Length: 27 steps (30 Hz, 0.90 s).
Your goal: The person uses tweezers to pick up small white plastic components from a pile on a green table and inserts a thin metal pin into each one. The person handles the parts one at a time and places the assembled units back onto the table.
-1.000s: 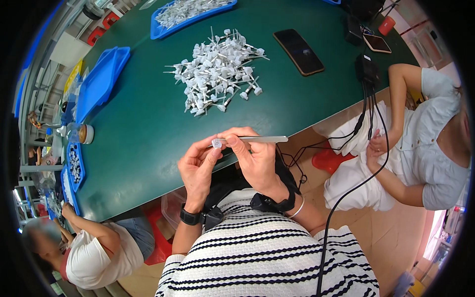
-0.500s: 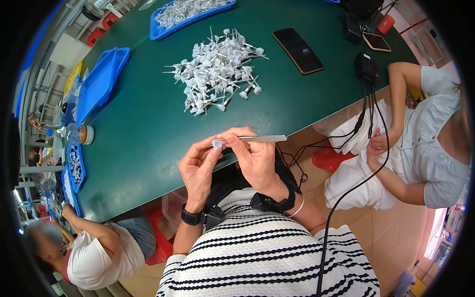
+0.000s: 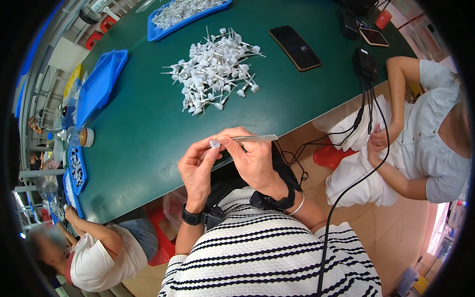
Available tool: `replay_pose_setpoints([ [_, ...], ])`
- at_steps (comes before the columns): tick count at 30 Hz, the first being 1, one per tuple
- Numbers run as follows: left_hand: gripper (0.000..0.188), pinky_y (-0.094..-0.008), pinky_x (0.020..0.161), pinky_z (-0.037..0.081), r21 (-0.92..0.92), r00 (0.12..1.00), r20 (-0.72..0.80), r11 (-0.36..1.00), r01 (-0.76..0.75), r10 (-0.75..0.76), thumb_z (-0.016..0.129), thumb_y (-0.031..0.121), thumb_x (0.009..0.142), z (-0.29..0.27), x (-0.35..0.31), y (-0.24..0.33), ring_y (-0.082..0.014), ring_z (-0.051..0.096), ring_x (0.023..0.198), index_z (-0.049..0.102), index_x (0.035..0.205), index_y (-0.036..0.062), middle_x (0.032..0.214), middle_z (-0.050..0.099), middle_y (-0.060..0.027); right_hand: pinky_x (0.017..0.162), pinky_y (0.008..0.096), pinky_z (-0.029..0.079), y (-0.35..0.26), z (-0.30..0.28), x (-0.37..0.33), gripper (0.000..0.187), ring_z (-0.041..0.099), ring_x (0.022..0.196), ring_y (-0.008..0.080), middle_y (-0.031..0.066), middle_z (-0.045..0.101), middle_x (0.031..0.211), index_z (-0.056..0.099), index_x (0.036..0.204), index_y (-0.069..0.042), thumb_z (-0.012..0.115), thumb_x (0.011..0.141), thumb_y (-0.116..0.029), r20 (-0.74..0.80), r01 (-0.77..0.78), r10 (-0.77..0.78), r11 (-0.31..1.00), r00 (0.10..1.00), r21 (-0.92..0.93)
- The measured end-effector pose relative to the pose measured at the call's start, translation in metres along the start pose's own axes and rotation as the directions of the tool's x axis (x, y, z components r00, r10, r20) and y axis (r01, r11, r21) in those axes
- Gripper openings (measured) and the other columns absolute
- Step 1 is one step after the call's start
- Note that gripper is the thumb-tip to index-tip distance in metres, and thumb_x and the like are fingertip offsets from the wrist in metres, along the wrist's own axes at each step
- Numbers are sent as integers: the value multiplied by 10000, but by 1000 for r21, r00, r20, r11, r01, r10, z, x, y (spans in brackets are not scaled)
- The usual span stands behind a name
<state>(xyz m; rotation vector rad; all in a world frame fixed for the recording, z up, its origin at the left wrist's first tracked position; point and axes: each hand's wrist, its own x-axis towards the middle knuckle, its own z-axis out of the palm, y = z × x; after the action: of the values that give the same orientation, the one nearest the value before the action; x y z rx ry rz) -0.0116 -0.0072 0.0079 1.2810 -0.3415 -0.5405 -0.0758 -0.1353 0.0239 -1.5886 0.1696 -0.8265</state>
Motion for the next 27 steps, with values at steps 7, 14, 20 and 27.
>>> replay_pose_setpoints([
  [7, 283, -250, 832, 547, -5, 1000, 2, 1000, 1, -1, 660, 30, 939, 0, 0, -2, -173, 690, 1006, 619, 1206, -58, 1114, 697, -122, 630, 267, 534, 2, -2, 0, 133, 675, 709, 156, 92, 720, 875, 700, 941, 50, 639, 952, -68, 1, 1, -1, 999, 1000, -38],
  [14, 282, -249, 834, 546, 9, 1000, -4, 1000, -9, 9, 663, 39, 941, -2, -1, -5, -170, 688, 1005, 623, 1202, -60, 1131, 690, -122, 592, 293, 528, 4, -3, 2, 105, 679, 675, 208, 104, 715, 830, 706, 908, 30, 675, 915, -70, 19, 44, -42, 989, 999, -143],
  [20, 285, -252, 864, 547, 10, 999, -10, 999, -35, 35, 663, 29, 939, -1, -2, -6, -172, 679, 1017, 621, 1205, -64, 1134, 686, -125, 572, 320, 519, -1, -1, 7, 89, 668, 660, 240, 102, 704, 812, 700, 878, 10, 687, 893, -78, 65, 71, -60, 978, 996, -195],
  [27, 278, -262, 887, 547, 93, 992, -54, 990, -111, 116, 670, 1, 925, -3, 0, -12, -157, 670, 1015, 633, 1194, -61, 1129, 689, -120, 614, 311, 532, -3, 1, 11, 58, 673, 686, 240, 100, 707, 849, 694, 900, 0, 687, 879, -54, 130, 179, -146, 936, 981, -302],
])
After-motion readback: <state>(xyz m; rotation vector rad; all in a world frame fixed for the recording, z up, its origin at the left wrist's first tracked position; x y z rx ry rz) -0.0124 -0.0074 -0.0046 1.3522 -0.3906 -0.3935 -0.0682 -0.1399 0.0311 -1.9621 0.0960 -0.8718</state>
